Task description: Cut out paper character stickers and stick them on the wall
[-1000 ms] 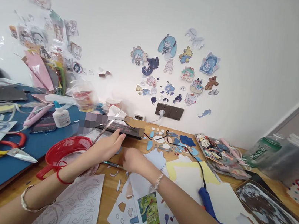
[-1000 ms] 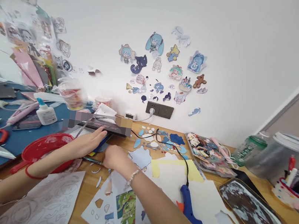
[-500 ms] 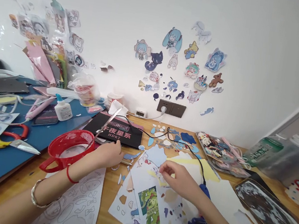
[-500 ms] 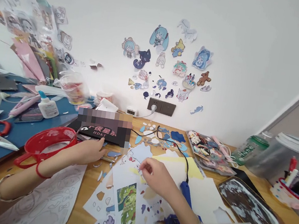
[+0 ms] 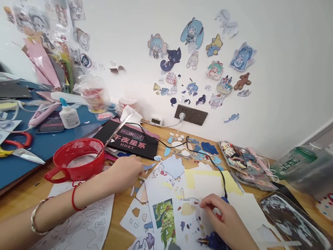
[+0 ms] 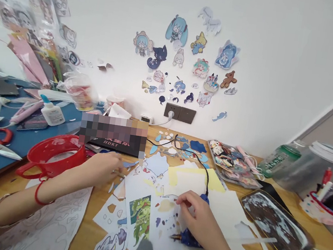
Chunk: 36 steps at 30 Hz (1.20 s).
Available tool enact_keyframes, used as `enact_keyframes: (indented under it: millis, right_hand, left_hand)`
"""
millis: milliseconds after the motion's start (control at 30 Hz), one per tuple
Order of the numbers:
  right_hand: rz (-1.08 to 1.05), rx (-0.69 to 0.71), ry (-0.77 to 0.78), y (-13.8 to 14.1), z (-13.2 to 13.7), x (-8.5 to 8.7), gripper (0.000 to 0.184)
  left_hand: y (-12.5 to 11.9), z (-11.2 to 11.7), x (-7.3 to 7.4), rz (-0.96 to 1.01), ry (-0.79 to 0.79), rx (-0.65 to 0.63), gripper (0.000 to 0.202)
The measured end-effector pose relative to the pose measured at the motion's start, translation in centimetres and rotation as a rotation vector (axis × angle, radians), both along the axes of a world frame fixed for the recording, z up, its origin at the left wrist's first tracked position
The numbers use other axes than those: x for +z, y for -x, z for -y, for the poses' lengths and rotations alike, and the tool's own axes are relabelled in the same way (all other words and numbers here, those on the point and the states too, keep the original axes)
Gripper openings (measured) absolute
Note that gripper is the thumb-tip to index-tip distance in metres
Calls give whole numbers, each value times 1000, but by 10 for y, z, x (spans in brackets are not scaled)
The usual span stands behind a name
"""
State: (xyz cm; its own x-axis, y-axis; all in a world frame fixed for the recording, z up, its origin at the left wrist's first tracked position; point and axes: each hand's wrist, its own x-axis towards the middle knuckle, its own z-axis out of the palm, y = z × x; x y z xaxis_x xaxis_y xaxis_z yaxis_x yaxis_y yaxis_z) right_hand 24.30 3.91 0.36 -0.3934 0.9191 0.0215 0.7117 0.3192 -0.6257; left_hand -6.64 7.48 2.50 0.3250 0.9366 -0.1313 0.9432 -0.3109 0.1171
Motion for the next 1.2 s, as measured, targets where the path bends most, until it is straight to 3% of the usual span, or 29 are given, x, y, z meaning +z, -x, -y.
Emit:
enact_keyframes:
  millis: [200,400,533,667,800,967,1200]
  right_hand:
    - [59,-37,-81,-14,0,0,21]
    - [189,186,-76,-4,7,-2,37]
    - [263,256,-64,5,12,-5,32]
    - [221,197,-144,4,12,-3,34]
    - [143,11,-233,-10,6,2,38]
    - [248,-173,-269,-40,-8,-7,37]
    - [386,-88,-272,-55,-16,-25,51]
  left_hand:
    - [-12,9,3,-62,41,-96,20]
    - [-29,23,-8,1,22,-47,28]
    - [-31,25,-15,123,26,-23,44]
    - [-31,23,-15,271,7,-28,55]
    - [-35,25,-14,360,-17,-49,48]
    - [-46,40,-15,382,-53,-220,42]
    - [-53,63,-17,291,-49,-560,55]
